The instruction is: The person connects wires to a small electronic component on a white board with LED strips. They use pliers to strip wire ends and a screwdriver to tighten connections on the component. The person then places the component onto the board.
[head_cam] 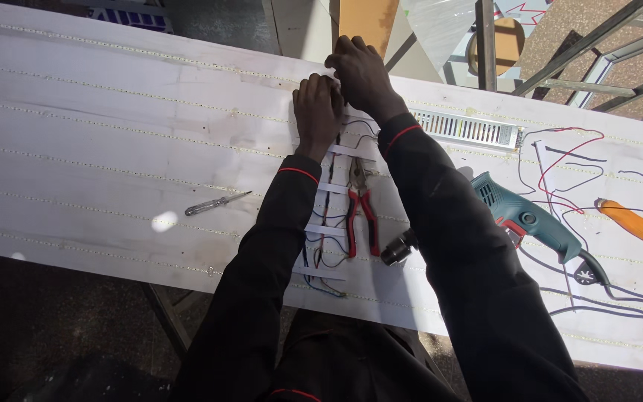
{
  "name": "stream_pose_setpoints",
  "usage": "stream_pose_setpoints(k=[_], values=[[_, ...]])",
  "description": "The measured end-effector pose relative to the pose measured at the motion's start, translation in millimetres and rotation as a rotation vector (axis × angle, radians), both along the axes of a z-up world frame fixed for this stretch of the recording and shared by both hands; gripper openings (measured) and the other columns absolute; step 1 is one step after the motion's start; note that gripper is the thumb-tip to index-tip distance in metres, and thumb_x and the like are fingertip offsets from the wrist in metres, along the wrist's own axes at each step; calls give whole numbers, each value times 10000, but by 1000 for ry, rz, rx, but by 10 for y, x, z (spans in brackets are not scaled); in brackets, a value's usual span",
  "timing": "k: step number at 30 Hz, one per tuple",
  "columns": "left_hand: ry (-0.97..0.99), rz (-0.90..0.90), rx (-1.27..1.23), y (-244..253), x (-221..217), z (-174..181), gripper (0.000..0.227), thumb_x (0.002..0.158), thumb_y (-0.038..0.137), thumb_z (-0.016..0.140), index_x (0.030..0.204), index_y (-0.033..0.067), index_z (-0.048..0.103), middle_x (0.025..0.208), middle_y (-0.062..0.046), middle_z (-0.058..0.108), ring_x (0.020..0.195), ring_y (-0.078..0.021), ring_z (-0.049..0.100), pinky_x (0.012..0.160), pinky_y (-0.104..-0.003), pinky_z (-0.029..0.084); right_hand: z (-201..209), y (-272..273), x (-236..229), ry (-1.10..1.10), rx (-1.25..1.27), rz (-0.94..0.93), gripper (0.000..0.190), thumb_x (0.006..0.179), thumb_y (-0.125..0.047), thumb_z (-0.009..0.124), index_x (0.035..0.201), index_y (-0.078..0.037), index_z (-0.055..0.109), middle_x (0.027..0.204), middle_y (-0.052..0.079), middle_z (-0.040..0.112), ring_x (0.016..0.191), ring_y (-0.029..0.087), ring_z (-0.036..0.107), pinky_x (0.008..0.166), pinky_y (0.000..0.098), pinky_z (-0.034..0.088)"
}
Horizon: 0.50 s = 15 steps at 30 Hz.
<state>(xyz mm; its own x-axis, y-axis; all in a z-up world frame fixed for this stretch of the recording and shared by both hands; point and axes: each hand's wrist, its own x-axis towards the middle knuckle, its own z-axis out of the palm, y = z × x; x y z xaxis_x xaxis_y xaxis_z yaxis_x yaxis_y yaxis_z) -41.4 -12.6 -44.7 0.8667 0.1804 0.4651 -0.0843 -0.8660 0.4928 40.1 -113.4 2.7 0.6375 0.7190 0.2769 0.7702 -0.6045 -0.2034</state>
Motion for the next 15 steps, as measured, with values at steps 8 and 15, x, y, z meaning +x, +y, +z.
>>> stream_pose_setpoints(k=[8,15], values=[[14,6,-40,-4,27,-86,51,1043,143,615,1037,118,658,1011,-111,638,952,-364,586,821,-514,428,-85,-1,250,265,-116,-61,219,1002,19,725,1001,-185,808,1118,99,659,999,363,667,594,547,566],[21,-22,-102,14,32,-126,40,1041,123,601,1003,119,612,1022,-104,633,961,-347,569,853,-499,437,-59,-98,439,652,86,-48,385,902,123,564,901,-158,827,869,12,786,769,213,694,666,389,499]])
